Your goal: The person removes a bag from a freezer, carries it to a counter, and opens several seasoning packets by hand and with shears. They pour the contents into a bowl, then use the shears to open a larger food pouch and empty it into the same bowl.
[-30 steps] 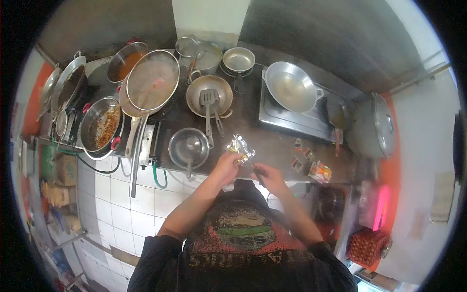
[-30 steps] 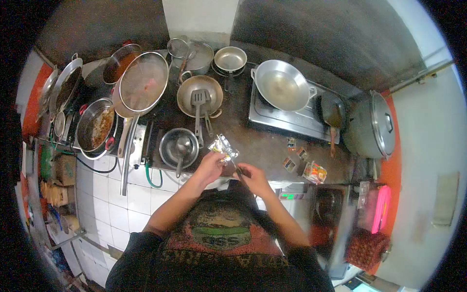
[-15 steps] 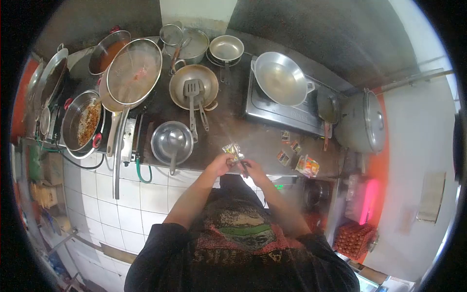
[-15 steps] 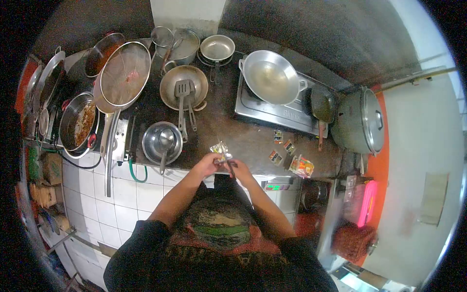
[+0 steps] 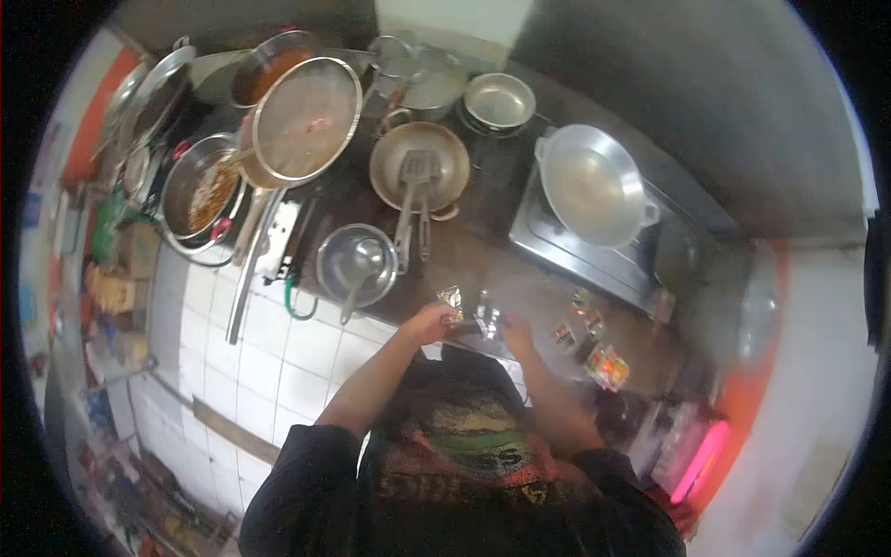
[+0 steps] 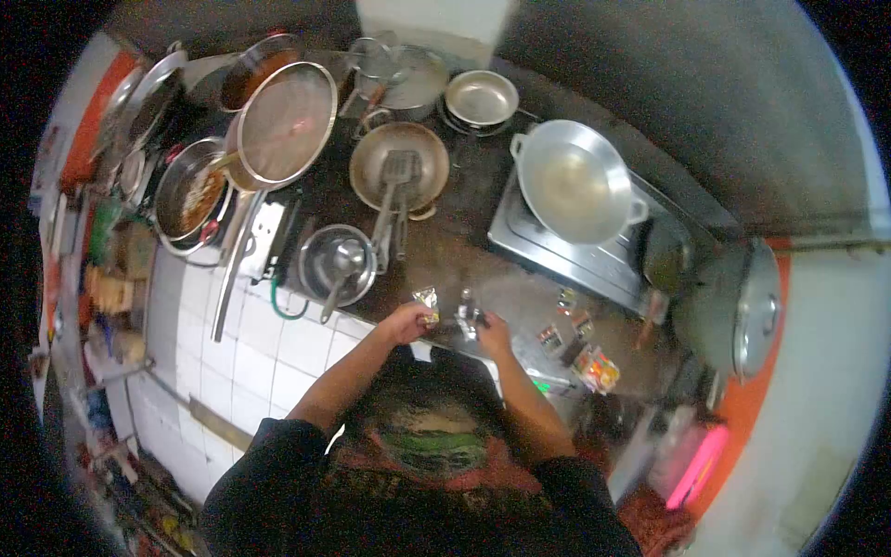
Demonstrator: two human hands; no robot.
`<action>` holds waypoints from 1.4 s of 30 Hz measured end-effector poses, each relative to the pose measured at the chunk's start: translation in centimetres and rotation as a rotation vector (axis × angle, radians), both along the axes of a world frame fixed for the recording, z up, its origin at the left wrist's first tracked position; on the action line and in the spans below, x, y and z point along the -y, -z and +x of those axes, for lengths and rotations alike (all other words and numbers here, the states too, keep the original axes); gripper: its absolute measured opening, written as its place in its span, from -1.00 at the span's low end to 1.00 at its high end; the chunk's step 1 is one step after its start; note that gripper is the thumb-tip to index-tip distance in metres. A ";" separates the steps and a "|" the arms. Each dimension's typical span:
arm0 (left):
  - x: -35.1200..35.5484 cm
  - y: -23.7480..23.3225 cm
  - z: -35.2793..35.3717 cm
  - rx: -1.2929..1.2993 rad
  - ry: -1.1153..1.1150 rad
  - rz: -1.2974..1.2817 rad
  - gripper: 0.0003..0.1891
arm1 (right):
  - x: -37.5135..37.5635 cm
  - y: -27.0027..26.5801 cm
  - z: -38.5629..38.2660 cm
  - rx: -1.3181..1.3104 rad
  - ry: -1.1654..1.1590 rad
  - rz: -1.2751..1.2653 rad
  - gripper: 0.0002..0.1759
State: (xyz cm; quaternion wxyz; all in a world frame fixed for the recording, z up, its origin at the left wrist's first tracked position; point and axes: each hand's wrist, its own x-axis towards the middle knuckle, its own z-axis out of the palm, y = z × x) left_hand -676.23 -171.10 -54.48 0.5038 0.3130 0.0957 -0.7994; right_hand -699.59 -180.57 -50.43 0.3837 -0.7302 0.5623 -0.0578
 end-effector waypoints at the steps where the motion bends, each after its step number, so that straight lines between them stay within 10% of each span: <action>1: -0.6 -1.3 0.9 0.075 -0.053 0.026 -0.81 | 0.3 2.4 -1.4 -0.011 -0.047 -0.130 -0.60; 6: -4.1 -10.4 5.2 0.302 -0.283 0.039 -0.77 | 2.9 7.8 -3.6 0.067 -0.015 0.312 -0.65; 9: -8.7 -11.0 8.5 0.321 -0.456 0.040 -0.71 | 3.3 8.7 -1.1 -0.397 -0.420 -0.100 -0.73; 10: -10.4 -10.9 9.5 0.309 -0.524 0.040 -0.69 | 2.1 5.1 2.9 -0.319 -0.139 0.009 -0.78; 12: -12.4 -11.4 10.9 0.301 -0.652 0.095 -0.67 | 0.7 1.4 8.8 -0.062 -0.322 0.102 -0.77; 19: -18.6 -12.5 18.7 0.484 -0.573 0.184 -0.78 | -10.8 -1.7 30.7 0.057 0.116 1.385 -0.41; 25: -19.6 -14.0 23.4 0.348 -0.587 0.156 -0.78 | -13.8 0.7 33.9 0.212 0.288 1.356 -0.85; 34: -17.4 -10.0 25.3 0.206 -0.493 0.061 -0.67 | -6.9 -13.7 19.8 0.255 -0.128 0.920 -0.76; 38: -14.7 -8.6 25.5 0.234 -0.401 0.008 -0.64 | -6.0 -11.6 9.9 -0.057 -0.440 0.482 -0.75; 42: -12.7 -5.5 26.0 0.359 -0.265 0.003 -0.60 | -7.1 -10.5 7.5 -0.041 -0.135 0.440 -0.78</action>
